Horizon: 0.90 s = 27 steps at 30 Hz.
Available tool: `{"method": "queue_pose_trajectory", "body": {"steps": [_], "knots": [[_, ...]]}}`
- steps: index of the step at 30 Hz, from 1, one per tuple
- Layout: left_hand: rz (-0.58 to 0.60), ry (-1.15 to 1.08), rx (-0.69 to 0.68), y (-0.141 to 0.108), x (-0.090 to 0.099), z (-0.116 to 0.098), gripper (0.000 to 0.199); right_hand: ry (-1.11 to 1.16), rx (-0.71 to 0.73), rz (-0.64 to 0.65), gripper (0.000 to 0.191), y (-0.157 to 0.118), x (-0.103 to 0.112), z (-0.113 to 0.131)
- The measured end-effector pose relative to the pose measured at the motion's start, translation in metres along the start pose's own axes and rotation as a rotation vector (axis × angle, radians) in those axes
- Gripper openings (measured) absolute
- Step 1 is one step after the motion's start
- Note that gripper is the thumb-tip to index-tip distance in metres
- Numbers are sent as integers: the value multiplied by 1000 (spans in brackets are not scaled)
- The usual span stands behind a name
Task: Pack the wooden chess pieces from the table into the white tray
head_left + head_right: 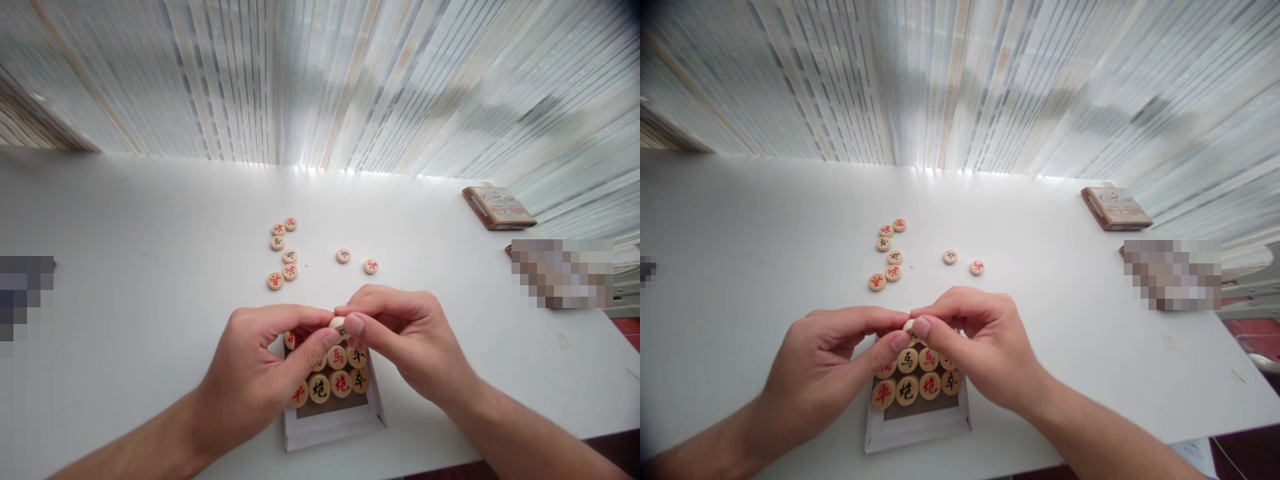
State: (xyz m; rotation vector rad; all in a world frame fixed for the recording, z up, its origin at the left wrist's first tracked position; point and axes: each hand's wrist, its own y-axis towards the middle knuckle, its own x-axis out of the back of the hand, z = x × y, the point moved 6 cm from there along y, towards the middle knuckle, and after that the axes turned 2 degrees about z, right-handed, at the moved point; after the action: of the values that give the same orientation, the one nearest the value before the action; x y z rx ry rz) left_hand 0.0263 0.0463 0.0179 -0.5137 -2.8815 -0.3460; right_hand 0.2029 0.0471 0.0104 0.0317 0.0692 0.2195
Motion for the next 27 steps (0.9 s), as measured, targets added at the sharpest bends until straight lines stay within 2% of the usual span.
{"method": "queue_pose_trajectory", "body": {"steps": [2, 6, 9, 18, 27], "knots": [[-7, -58, 43, -1, -1, 4, 18, 67, -43, 22, 4, 1, -1, -3], [-40, -243, 164, -1, -3, 14, 13, 213, -118, 49, 19, 0, -3, -11], [-50, -282, 184, 1, -3, 14, 10, 271, -160, 48, 21, -1, -4, -15], [-50, -234, 107, -3, -4, 12, 31, 332, -182, 82, 3, 1, -2, -17], [-107, -212, 31, 0, 4, 3, 29, 367, -264, 131, 26, -2, -5, -22]]}}
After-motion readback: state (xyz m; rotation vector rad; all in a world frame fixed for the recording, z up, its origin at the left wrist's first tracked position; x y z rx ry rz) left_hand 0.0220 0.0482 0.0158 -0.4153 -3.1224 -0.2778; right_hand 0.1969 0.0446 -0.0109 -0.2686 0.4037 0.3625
